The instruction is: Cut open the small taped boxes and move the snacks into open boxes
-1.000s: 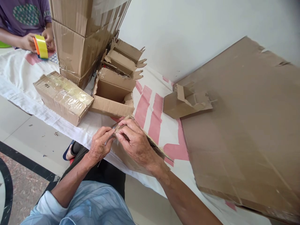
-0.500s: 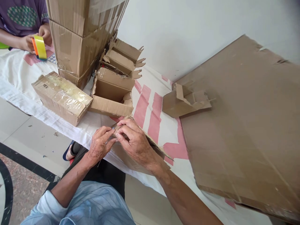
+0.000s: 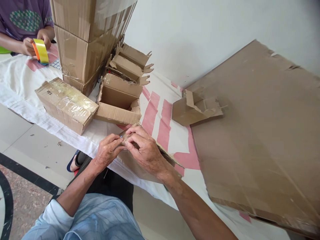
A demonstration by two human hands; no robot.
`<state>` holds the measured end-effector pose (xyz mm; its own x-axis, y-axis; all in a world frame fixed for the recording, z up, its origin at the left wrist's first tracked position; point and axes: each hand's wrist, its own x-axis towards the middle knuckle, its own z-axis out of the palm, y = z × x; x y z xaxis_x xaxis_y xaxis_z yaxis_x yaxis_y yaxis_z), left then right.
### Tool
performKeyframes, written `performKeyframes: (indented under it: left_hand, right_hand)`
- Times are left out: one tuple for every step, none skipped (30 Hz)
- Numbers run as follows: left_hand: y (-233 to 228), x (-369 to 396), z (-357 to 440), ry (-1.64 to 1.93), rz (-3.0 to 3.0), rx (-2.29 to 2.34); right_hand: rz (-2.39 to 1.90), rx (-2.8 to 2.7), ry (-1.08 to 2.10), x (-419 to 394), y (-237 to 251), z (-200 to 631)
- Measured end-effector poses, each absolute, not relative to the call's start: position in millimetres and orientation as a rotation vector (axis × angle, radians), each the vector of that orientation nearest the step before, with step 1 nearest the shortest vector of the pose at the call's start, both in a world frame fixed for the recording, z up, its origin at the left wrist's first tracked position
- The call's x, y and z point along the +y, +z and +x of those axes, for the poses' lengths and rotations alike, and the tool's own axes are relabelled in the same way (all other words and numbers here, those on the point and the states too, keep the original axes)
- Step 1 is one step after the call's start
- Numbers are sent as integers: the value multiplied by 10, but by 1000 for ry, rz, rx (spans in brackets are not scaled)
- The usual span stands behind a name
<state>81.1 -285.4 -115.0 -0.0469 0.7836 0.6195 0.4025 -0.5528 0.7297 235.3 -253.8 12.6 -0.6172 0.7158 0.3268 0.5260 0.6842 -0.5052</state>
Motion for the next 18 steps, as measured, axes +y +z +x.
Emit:
performKeyframes:
  left_hand:
    - [-1154,-2845,810,1623,1911,1255]
    - [-1157,-2839,807,1625,1914,1247]
    - [-1158,-2834,804,1633,1920,1235]
    - [-1158,-2832,800,1645,1927,1221]
    - [-1157,-2833,795,1657,1934,1206]
    - [-1155,-2835,791,1667,1941,1192]
    - [-1154,-2838,788,1670,1943,1184]
    - [-1152,-2843,785,1667,1941,1182]
    - [-1152,-2847,783,1660,1935,1186]
    - [-1151,-2852,782,1651,1930,1196]
    - [-1151,-2856,782,1642,1928,1209]
    - [-1152,-2859,782,1637,1929,1221]
    - [-1152,-2861,783,1632,1934,1230]
    - [-1153,-2862,783,1626,1941,1235]
    - [-1154,-2862,784,1616,1948,1237]
    - [-1155,-2861,784,1611,1952,1235]
    - [-1157,-2860,785,1612,1953,1233]
    - [-1160,-2858,785,1617,1951,1229]
  right_hand:
    - [-960,-2379,505,-2537,124,2357]
    - [-968,-2372,515,-2535,123,2362]
    - [-977,-2363,527,-2534,123,2366]
    - [-988,-2354,543,-2532,124,2369]
    - [-1000,-2345,561,-2530,128,2373]
    - [-1014,-2333,578,-2527,134,2375]
    - [-1031,-2321,594,-2524,142,2377]
    - [-1048,-2311,607,-2520,152,2378]
    - [-1062,-2304,617,-2516,162,2378]
    - [-1070,-2299,623,-2511,171,2379]
    - [-1069,-2301,628,-2507,179,2379]
    - [-1060,-2304,632,-2503,184,2380]
    - [-1049,-2308,636,-2499,188,2382]
    - [-1040,-2309,641,-2496,189,2383]
    - [-1038,-2309,646,-2494,189,2385]
    - [-1042,-2309,652,-2491,188,2386]
    - [-1052,-2307,658,-2489,188,2387]
    - [-1061,-2305,661,-2487,188,2386]
